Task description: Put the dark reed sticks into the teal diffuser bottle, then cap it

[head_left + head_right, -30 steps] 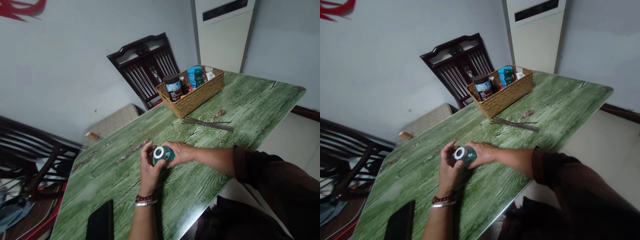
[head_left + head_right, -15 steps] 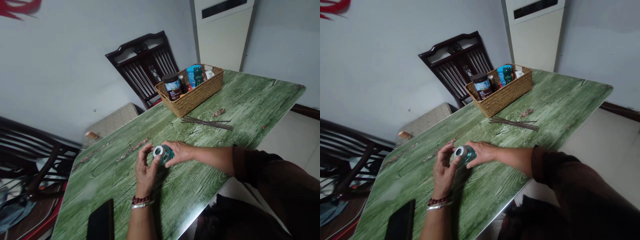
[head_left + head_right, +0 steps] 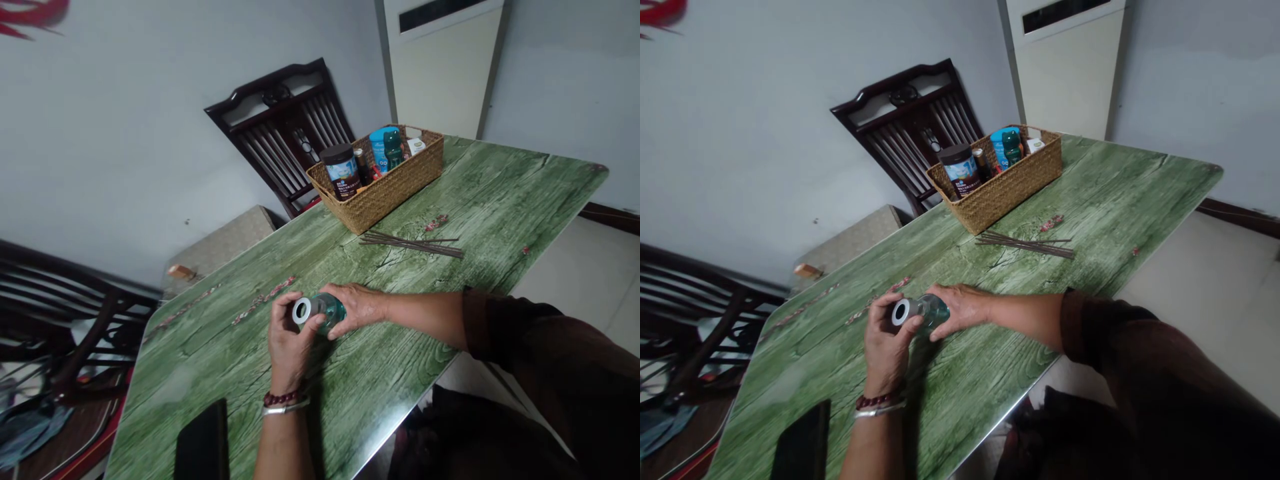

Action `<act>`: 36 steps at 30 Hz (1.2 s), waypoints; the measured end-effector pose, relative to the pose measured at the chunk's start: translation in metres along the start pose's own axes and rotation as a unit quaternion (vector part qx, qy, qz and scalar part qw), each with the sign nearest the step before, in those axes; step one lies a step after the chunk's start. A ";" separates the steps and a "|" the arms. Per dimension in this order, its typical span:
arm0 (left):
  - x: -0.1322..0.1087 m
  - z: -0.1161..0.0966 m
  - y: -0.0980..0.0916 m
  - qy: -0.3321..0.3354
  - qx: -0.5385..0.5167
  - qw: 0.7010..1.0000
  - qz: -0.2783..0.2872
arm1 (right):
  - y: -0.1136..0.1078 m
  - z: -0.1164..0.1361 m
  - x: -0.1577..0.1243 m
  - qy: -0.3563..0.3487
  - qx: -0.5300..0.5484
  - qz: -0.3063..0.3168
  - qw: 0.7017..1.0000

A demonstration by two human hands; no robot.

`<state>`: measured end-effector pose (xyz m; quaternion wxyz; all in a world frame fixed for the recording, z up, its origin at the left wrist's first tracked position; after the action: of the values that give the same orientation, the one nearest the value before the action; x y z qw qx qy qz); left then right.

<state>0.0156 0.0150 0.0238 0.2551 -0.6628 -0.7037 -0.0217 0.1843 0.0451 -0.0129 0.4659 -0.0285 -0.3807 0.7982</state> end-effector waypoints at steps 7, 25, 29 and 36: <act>0.001 -0.001 0.005 -0.025 0.006 0.999 0.028 | -0.005 0.006 -0.002 0.015 0.007 0.007 1.000; -0.005 -0.012 0.002 -0.008 0.001 0.991 0.133 | -0.005 0.004 0.000 0.014 0.010 0.015 1.000; -0.007 -0.018 0.003 -0.017 -0.044 0.989 0.137 | -0.006 0.005 0.000 0.020 0.022 0.016 0.999; -0.003 -0.004 0.004 -0.055 0.006 0.993 0.101 | -0.004 0.007 -0.001 0.006 0.011 0.006 1.000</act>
<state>0.0207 0.0114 0.0254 0.2204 -0.7292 -0.6463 0.0448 0.1853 0.0416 -0.0055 0.4633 -0.0305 -0.3690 0.8051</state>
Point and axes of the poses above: each hand's wrist, its own x-axis towards the middle knuckle, its own y-axis out of the palm, z = x × y, the point moved 3 cm from there along x, towards the middle knuckle, and after that the axes turned 2 degrees about -x, right-handed, at the moved point
